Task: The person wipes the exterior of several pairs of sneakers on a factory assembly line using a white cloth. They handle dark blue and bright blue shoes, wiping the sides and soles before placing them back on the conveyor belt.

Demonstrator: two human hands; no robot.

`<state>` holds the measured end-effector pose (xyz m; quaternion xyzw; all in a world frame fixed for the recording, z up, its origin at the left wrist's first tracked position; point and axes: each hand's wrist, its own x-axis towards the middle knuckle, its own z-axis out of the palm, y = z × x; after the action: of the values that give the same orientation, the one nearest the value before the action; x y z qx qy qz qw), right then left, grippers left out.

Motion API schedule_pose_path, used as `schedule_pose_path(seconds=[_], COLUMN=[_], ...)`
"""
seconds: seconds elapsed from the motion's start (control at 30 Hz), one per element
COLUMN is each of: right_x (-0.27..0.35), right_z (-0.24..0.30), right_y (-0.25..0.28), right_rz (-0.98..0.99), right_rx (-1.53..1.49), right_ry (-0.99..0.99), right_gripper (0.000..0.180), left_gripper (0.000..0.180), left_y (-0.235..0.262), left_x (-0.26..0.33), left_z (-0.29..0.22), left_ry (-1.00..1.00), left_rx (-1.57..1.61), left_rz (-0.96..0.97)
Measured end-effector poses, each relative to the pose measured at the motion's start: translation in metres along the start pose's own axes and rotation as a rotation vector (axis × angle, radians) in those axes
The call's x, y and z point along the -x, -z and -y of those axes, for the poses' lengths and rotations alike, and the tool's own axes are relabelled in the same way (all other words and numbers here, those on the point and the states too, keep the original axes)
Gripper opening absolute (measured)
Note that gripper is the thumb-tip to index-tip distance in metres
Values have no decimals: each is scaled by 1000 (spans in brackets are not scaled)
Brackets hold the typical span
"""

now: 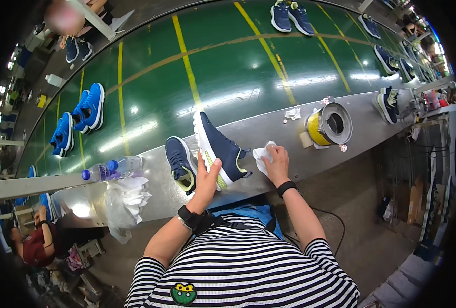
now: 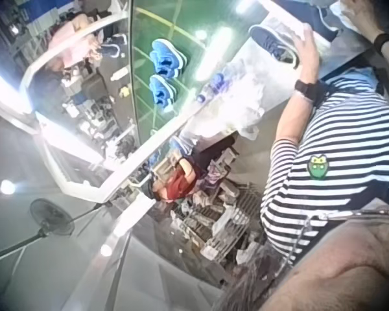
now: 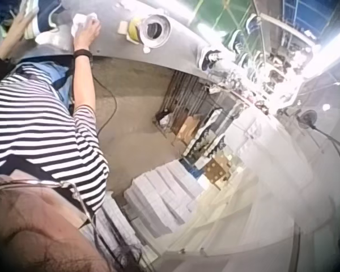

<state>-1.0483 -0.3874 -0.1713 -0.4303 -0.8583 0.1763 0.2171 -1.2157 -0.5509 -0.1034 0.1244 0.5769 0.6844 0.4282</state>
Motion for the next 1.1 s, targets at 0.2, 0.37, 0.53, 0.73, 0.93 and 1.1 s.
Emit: schedule_pose_path(seconds=[0.2, 0.37, 0.53, 0.73, 0.93, 1.1], right_x=[-4, -12, -25, -27, -33, -39], right_z=[-33, -20, -12, -20, -17, -16], right_y=[7, 79, 111, 114, 122, 137], right_rz=[244, 402, 492, 433, 357, 405], right_rx=[-920, -1621, -1831, -1809, -1677, -1597], right_ry=[-459, -596, -573, -633, -714, -737], right_gripper=[11, 16, 19, 15, 13, 16], left_gripper=[72, 73, 77, 74, 68, 62], left_y=[-7, -20, -32, -47, -59, -69], left_x=[-3, -14, -23, -32, -35, -33], left_z=[-1, 2, 4, 5, 12, 12], left_ry=[118, 60, -130, -218, -151, -97], left_rx=[116, 90, -149, -182, -31, 92], left_rz=[-122, -196, -191, -152, -153, -166])
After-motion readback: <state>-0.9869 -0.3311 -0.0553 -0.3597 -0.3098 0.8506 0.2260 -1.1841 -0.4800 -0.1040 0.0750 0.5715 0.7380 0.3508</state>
